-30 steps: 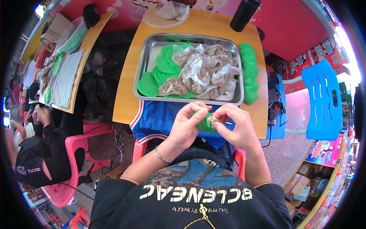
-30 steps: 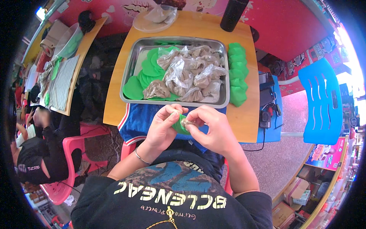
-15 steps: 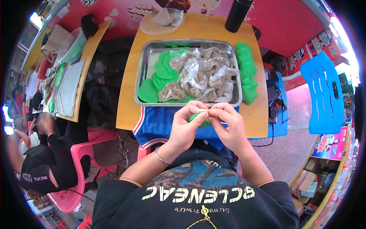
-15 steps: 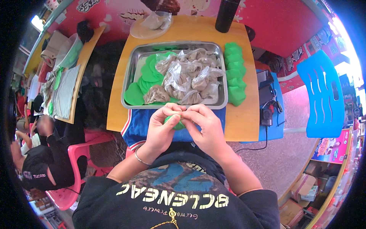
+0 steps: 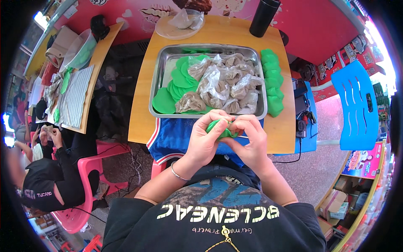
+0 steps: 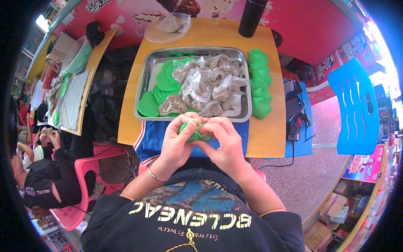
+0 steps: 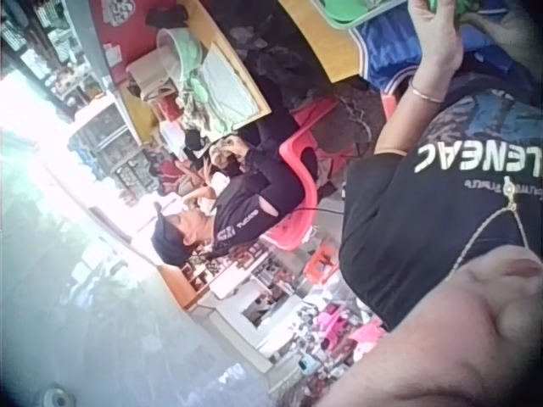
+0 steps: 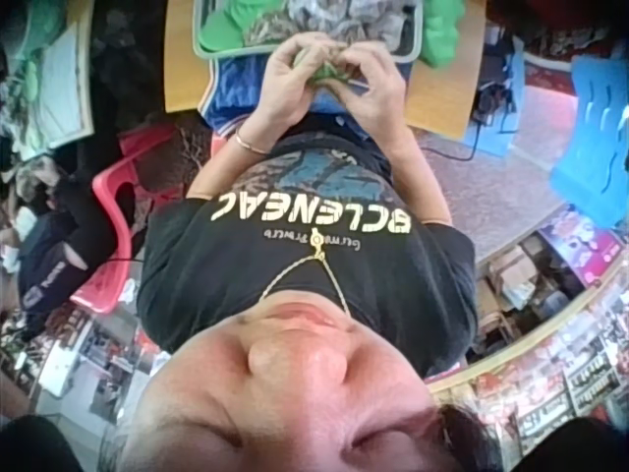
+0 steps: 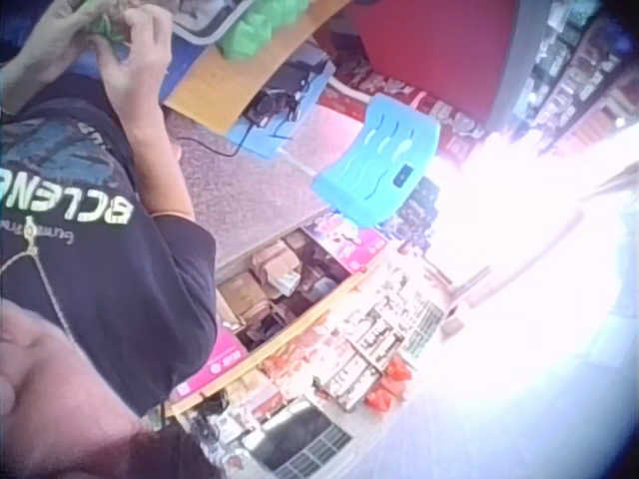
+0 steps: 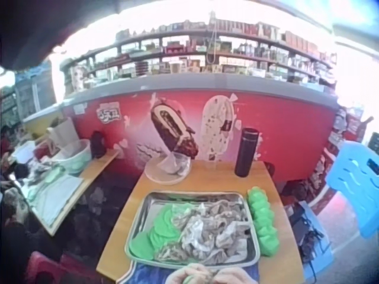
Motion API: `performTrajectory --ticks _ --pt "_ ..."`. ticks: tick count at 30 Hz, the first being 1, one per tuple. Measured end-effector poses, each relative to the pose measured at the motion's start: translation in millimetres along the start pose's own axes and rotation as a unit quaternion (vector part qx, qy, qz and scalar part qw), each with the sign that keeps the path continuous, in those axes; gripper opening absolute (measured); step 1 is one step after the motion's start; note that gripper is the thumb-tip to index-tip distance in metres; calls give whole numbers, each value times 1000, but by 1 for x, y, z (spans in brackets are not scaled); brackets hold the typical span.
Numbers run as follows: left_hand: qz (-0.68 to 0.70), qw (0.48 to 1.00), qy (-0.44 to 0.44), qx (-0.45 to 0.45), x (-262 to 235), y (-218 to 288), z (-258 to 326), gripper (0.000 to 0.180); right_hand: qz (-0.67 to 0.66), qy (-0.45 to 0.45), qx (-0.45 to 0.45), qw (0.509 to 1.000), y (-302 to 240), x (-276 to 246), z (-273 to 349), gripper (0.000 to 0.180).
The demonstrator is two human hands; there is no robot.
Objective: The person wraps small portions of dough in green circular wrappers. They pick up a wrapper, place a dough portion in the center, and fold the edges to seal it. The finished wrapped items are placed on a metal tray.
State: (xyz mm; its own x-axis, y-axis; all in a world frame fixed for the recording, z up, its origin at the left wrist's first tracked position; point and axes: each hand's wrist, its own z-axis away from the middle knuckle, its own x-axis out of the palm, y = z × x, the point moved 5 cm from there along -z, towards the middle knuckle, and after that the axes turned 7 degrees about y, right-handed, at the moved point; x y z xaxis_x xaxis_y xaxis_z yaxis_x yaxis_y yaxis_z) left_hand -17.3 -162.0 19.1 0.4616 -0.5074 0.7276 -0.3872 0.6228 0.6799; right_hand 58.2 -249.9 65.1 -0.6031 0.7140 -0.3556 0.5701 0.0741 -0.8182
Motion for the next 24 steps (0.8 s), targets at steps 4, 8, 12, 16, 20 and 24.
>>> performTrajectory --ticks 4,8,12,16,20,24 --pt "21 1000 -10 -9 5 6 1 15 -10 2 2 1000 0 2 -2 26" --pt "-73 995 -67 21 2 11 -1 25 -25 -34 -16 999 0 0 -4 24" --pt "6 1000 -25 -1 5 6 2 29 -71 31 1 997 7 -3 1 21" --pt "92 996 -2 -10 0 -3 4 30 -88 46 22 995 5 -4 1 18" --pt "65 997 29 -2 2 0 3 31 -64 36 -20 997 6 -5 0 18" --pt "30 998 41 36 0 3 0 32 64 0 -112 992 -13 2 -5 20"
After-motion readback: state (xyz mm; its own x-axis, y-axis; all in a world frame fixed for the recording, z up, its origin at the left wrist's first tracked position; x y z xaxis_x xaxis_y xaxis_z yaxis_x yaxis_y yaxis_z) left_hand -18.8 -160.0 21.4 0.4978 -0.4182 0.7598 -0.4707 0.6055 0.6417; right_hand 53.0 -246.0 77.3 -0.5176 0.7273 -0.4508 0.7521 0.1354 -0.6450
